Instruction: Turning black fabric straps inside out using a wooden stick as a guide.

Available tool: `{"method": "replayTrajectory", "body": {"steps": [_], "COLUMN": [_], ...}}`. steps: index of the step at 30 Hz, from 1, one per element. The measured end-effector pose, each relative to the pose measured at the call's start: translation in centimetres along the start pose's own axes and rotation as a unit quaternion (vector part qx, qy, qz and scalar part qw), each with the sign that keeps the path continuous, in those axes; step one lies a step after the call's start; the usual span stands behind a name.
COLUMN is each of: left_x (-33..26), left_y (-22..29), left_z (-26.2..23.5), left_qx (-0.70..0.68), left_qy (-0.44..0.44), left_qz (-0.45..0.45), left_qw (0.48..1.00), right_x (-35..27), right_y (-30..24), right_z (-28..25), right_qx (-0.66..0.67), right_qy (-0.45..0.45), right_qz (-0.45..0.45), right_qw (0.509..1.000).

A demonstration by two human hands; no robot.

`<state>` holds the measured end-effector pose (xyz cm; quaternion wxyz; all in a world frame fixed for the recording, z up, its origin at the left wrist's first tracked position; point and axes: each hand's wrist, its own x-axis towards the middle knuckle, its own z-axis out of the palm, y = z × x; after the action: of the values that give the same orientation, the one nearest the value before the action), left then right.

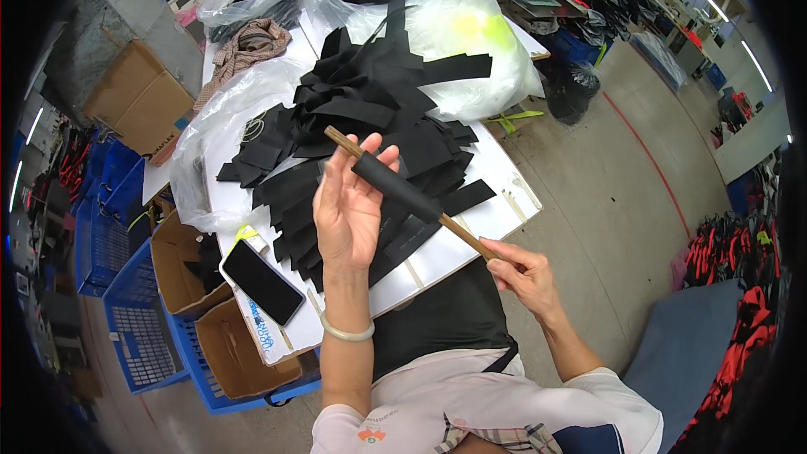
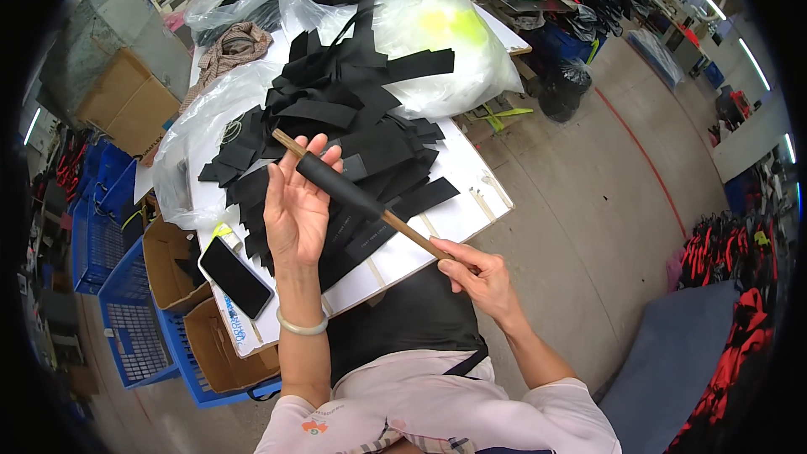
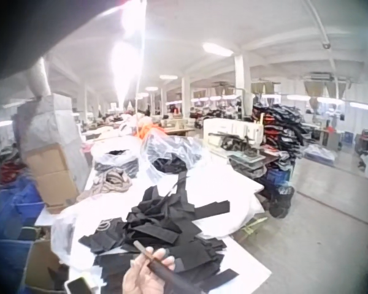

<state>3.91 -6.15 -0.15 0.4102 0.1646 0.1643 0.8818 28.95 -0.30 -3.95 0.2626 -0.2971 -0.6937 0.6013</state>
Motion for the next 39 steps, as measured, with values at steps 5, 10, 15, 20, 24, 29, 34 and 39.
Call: {"method": "replayTrajectory", "body": {"steps": [5, 10, 15, 20, 24, 29, 34, 39], "left_x": [-1.7, -2.4, -2.8, -1.2, 0.4, -0.5, -1.5, -2.6], "left_y": [-1.5, -2.4, -2.9, -1.3, 0.7, 0.1, -0.9, -1.4], "left_z": [-0.8, -3.2, -2.3, -3.5, -2.5, -1.1, -0.9, -0.5], "left_qx": [-0.015, 0.049, 0.075, 0.139, 0.164, 0.214, 0.256, 0.265], "left_qy": [-0.04, 0.002, 0.002, 0.061, 0.06, 0.07, 0.051, 0.035], "left_qz": [-0.068, -0.045, -0.064, 0.037, 0.044, 0.021, 0.006, -0.021], "left_qw": [0.997, 0.998, 0.995, 0.988, 0.984, 0.974, 0.965, 0.963], "right_x": [-0.4, -0.9, -1.5, -6.3, -10.5, -4.7, 3.4, 7.5], "right_y": [-0.2, -0.2, 1.2, 3.8, 6.0, 8.1, 7.5, 6.6], "right_z": [-0.6, -0.5, -1.0, -6.8, -14.2, -12.1, -6.9, -5.5], "right_qx": [0.122, 0.206, 0.311, 0.227, 0.153, -0.204, -0.436, -0.482], "right_qy": [-0.068, -0.112, -0.181, -0.128, 0.002, 0.182, 0.182, 0.184], "right_qz": [0.091, 0.169, 0.21, 0.277, 0.281, 0.134, -0.067, -0.177], "right_qw": [0.986, 0.957, 0.909, 0.925, 0.947, 0.952, 0.879, 0.838]}}
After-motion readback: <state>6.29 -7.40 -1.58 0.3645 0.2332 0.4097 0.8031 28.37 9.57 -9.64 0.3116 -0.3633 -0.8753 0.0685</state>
